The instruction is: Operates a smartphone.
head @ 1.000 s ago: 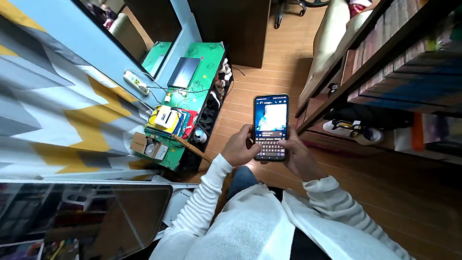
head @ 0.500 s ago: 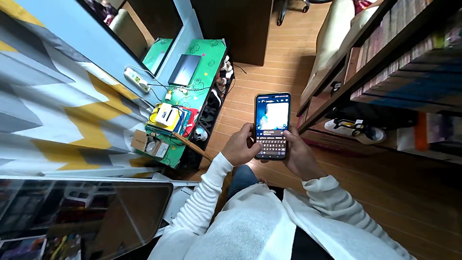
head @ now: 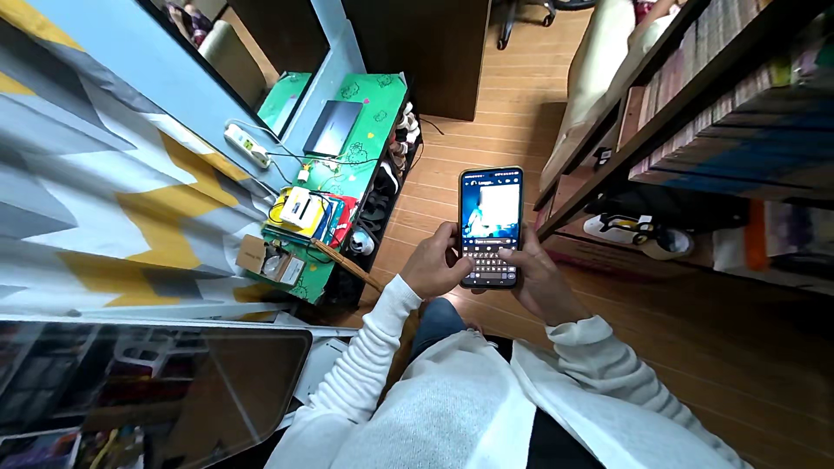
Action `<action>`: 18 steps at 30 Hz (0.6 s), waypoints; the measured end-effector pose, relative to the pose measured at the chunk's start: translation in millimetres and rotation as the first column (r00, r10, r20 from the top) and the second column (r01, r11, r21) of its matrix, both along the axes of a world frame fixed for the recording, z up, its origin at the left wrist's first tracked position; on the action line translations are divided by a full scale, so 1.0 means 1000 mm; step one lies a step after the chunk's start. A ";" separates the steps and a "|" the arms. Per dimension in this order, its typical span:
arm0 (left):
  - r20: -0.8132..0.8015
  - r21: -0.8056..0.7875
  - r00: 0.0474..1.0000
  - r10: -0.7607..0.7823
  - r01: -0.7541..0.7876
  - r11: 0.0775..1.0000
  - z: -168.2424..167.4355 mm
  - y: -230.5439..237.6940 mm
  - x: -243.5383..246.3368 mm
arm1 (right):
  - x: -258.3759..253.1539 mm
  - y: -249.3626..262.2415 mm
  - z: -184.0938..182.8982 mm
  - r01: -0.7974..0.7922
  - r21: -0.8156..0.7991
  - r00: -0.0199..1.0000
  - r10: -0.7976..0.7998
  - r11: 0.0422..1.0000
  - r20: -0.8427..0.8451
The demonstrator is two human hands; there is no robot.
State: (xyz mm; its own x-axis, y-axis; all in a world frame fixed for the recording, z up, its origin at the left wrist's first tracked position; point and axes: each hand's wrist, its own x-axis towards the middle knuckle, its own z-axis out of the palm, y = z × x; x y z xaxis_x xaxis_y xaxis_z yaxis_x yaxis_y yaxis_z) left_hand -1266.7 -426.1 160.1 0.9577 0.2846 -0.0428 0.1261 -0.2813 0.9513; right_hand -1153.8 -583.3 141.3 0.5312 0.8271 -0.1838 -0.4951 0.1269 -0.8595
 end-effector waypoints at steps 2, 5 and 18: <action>0.003 0.001 1.000 0.002 -0.002 1.000 0.000 0.000 -0.001 | 0.000 0.000 0.000 -0.005 0.007 1.000 0.005 1.000 -0.003; -0.001 0.011 1.000 0.004 -0.004 1.000 0.000 0.000 -0.002 | 0.000 0.001 -0.002 -0.014 0.013 1.000 0.014 1.000 -0.001; -0.024 -0.015 1.000 0.019 -0.020 1.000 0.000 0.003 -0.003 | 0.002 0.005 -0.004 -0.031 0.004 0.999 0.031 1.000 0.023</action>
State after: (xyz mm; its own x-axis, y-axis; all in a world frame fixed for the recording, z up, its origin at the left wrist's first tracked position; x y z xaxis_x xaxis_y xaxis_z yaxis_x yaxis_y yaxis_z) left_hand -1269.8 -423.1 159.8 0.9506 0.3024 -0.0696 0.1538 -0.2642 0.9521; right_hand -1152.2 -578.6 137.2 0.5095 0.8439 -0.1679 -0.4788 0.1159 -0.8702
